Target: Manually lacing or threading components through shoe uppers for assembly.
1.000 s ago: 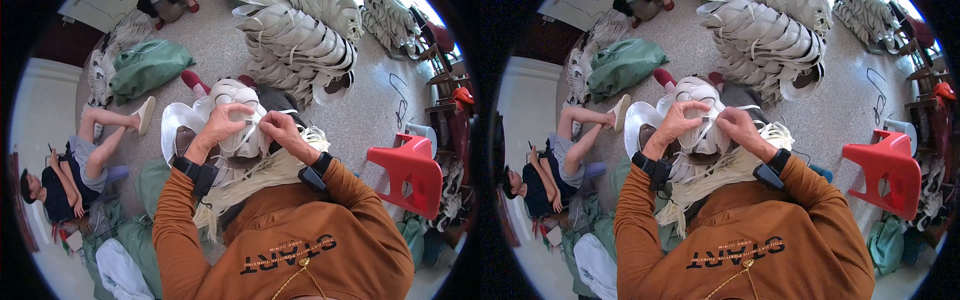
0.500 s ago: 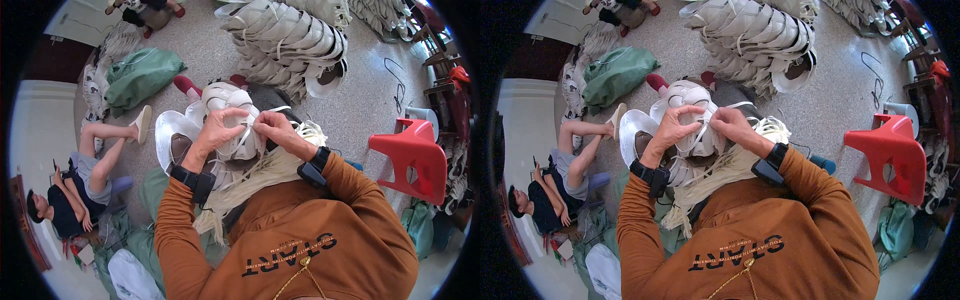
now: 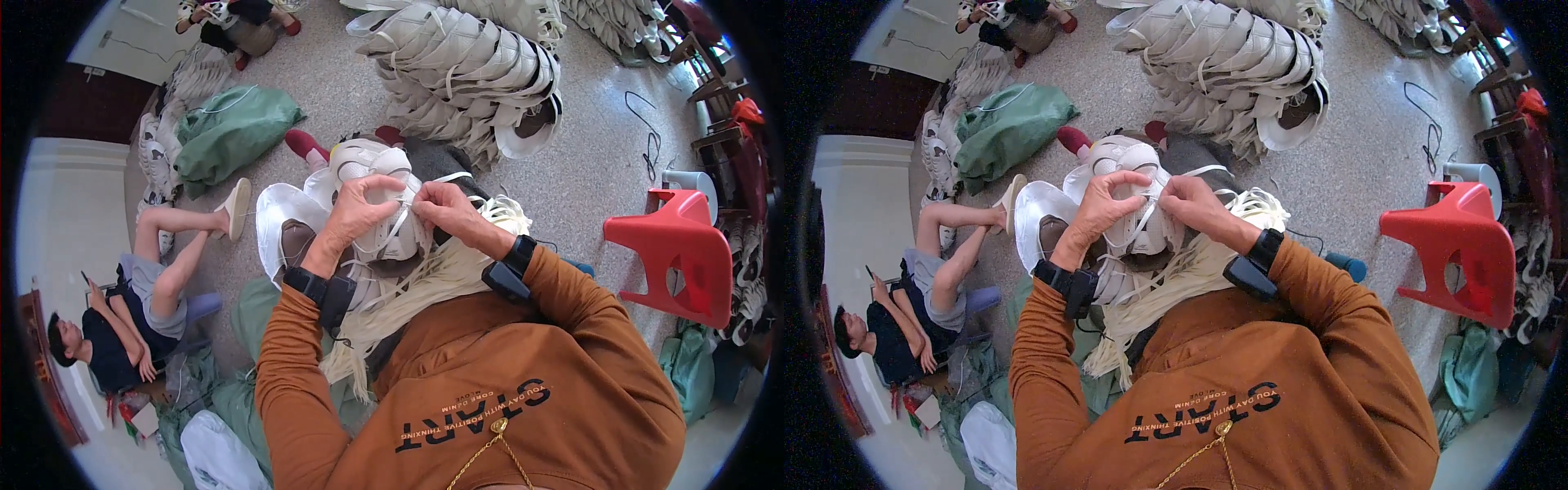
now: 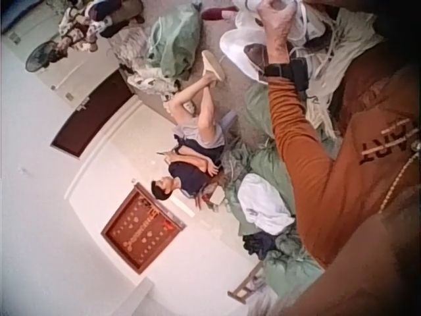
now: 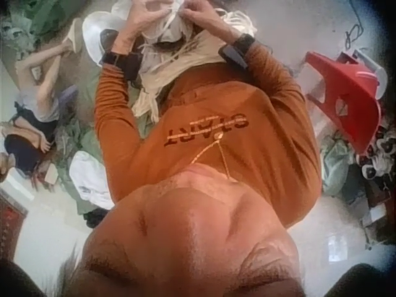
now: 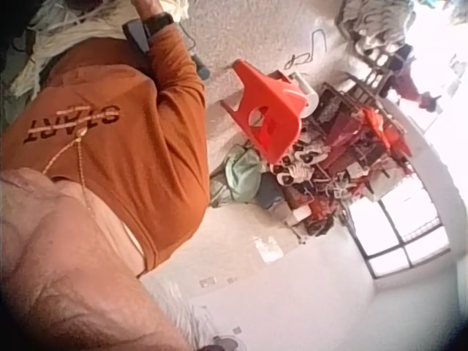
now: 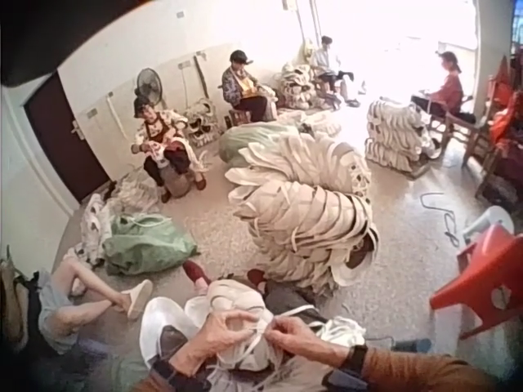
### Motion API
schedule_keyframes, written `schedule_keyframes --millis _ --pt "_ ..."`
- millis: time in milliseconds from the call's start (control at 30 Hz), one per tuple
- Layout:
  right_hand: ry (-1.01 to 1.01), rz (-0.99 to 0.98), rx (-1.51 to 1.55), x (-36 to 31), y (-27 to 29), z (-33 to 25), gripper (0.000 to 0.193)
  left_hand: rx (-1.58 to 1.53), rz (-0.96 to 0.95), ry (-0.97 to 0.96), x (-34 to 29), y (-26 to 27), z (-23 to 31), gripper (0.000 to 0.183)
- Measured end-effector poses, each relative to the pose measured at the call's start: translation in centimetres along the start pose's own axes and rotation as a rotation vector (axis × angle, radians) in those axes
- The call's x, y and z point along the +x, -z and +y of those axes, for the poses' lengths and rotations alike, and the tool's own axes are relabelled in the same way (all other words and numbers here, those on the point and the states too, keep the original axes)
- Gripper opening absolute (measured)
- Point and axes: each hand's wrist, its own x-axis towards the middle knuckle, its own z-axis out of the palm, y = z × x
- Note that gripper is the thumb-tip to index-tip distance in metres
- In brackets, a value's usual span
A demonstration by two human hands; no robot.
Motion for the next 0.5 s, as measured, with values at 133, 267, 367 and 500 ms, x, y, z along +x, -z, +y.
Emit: schedule_keyframes --millis 133,267,367,500 --pt "-0.007 -0.013 -0.006 0.3 0.2 -0.1 0.014 -0.044 -0.01 0.045 0.2 0.2 0.1 0.026" --pt "-0.021 -0.076 -0.029 0.6 0.3 -0.6 0.014 -0.092 -0.022 0.065 0.1 0.6 -0.2 0.026" --pt "-0.032 -0.064 -0.055 0.6 0.3 -0.7 0.014 -0.085 -0.028 0.018 0.2 0.6 -0.3 0.027" --pt "0.069 -0.035 -0.149 1.0 -0.1 -0.8 0.014 -0.118 -0.068 0.021 0.4 0.5 -0.2 0.024"
